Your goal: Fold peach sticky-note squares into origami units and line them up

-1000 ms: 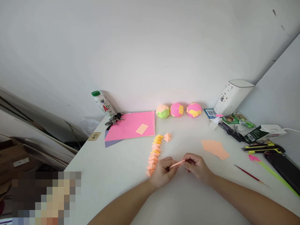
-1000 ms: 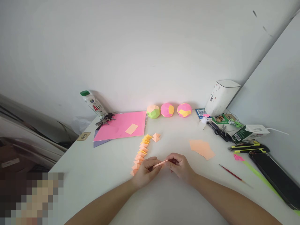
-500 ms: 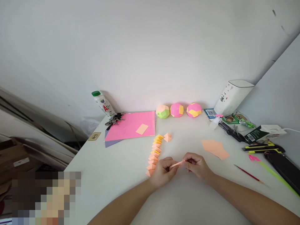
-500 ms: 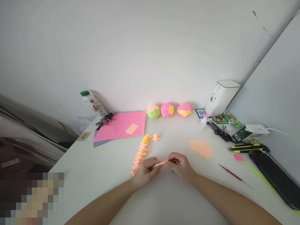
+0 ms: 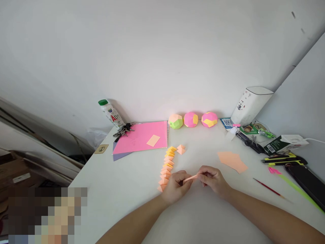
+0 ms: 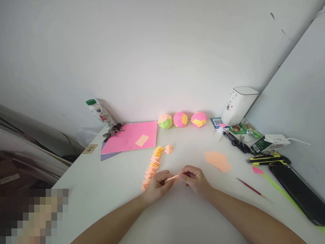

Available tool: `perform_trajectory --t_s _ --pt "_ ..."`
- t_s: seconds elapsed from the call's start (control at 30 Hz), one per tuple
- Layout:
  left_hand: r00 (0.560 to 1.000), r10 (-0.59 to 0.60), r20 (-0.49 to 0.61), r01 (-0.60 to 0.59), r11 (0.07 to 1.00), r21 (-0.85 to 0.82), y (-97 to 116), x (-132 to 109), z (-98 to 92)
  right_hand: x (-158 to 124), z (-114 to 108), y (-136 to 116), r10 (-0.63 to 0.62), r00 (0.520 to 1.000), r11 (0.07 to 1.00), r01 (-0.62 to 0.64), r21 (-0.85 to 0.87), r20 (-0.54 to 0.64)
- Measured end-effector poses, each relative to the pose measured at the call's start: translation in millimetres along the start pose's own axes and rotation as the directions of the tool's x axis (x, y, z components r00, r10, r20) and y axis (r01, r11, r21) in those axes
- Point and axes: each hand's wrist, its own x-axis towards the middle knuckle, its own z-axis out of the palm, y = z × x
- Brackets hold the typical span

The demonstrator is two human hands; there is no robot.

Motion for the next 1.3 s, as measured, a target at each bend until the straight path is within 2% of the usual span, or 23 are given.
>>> perform_trajectory --t_s 0.4,0.6,0.8,1.13,1.3 --pt "1.0 0.011 -0.005 -0.011 1.0 0.008 0.6 0.9 -1.5 -1.8 2.3 0.9 -0.023 1.0 1.0 0.023 0.003 -0.005" --pt "1.0 0.007 0.011 -0.007 1.0 -0.01 0.8 1.1 0.3 -2.2 5.4 -1.4 -0.043 0.999 0.991 0.046 -0.129 0.028" --pt "0.998 -0.058 -0.021 0.056 0.995 -0.085 -0.6 2.3 0.8 -3.0 4.1 0.1 0.024 1.0 0.985 -0.025 -0.17 -0.003" --pt "0.998 -0.061 -0.006 0.059 0.977 -0.205 -3.6 4.1 1.6 -2.3 6.5 2.9 -0.067 0.997 0.98 0.071 -0.187 0.029" --pt "0.998 -0.06 -0.016 0.056 0.979 -0.197 -5.2 3.6 2.4 -3.1 5.0 6.6 -0.071 0.997 0.975 0.074 -0.21 0.02"
